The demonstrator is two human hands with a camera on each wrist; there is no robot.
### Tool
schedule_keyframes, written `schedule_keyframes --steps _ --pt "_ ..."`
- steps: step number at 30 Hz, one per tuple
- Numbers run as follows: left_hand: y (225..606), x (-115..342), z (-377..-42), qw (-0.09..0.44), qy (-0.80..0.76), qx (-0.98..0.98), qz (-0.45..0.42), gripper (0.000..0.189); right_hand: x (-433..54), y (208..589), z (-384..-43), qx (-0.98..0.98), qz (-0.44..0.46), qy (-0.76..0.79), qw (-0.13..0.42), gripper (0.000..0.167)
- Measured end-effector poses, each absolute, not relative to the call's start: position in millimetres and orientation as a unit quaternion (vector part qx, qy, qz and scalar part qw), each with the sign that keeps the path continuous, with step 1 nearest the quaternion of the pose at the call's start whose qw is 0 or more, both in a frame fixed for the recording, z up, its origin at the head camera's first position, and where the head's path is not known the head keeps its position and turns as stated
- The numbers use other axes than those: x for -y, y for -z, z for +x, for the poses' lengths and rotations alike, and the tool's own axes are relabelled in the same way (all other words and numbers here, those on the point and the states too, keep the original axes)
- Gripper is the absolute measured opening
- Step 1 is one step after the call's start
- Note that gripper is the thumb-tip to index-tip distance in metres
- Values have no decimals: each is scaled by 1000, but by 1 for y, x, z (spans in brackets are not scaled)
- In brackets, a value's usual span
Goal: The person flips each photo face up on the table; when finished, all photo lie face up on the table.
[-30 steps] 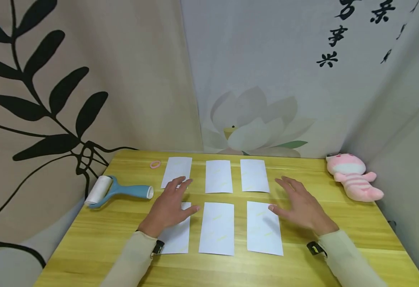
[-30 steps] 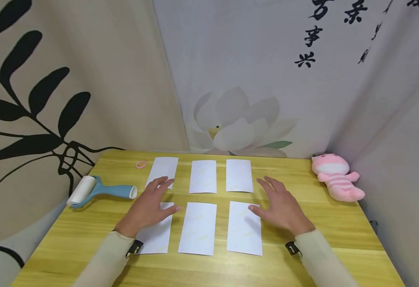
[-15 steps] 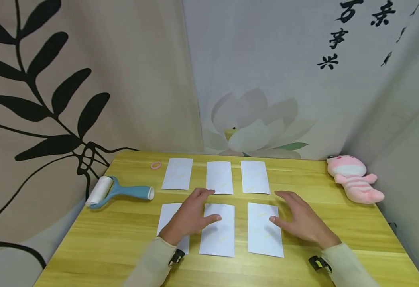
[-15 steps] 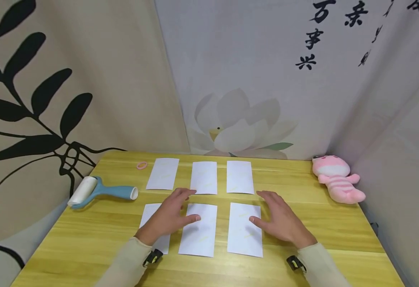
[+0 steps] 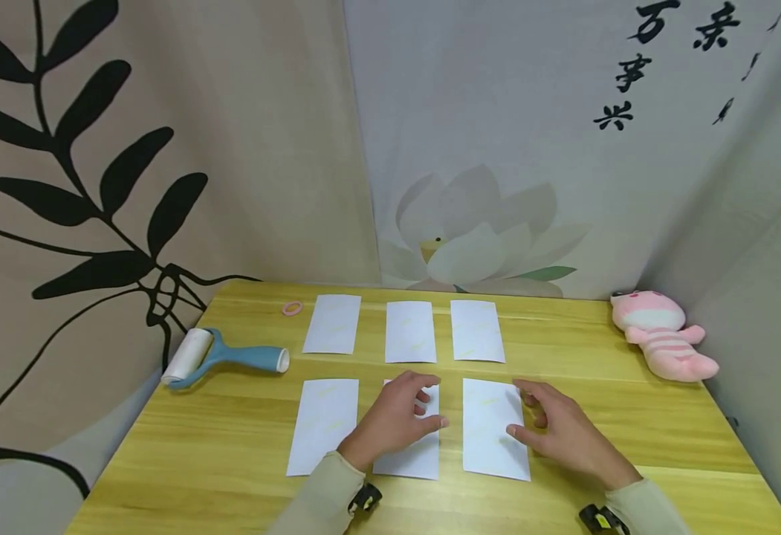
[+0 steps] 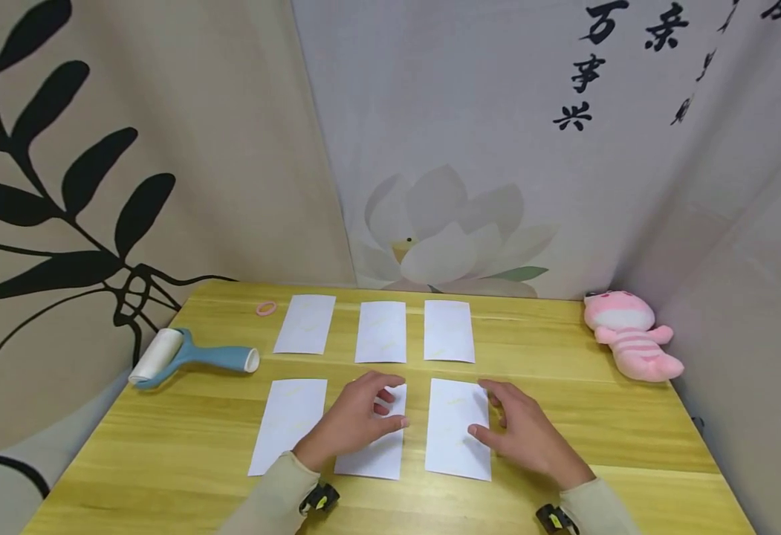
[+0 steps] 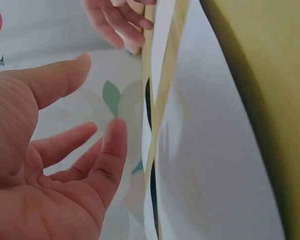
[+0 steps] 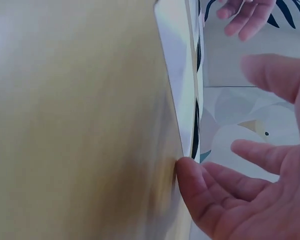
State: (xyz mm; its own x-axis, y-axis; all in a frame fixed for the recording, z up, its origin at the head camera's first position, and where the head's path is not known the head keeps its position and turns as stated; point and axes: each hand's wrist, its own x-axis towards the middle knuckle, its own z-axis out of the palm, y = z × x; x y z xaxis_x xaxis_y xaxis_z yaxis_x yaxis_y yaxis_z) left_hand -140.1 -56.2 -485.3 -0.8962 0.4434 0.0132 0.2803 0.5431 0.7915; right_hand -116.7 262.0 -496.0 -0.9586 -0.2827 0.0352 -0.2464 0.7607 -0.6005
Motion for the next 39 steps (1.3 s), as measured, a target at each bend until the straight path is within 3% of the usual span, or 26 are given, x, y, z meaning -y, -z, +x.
schedule_keyframes --steps 9,19,32,39 --pt "489 30 -133 142 -477 -848 182 57 -258 496 -107 -931 -104 345 49 73" --pt "500 14 -126 154 -525 -825 142 51 -257 498 -100 -922 -105 367 67 77" --pt "501 6 -125 152 -541 -817 128 54 -248 506 -89 -931 -196 306 25 104" --pt "502 3 -125 153 -550 -813 111 55 -244 504 -87 -944 -211 253 21 106"
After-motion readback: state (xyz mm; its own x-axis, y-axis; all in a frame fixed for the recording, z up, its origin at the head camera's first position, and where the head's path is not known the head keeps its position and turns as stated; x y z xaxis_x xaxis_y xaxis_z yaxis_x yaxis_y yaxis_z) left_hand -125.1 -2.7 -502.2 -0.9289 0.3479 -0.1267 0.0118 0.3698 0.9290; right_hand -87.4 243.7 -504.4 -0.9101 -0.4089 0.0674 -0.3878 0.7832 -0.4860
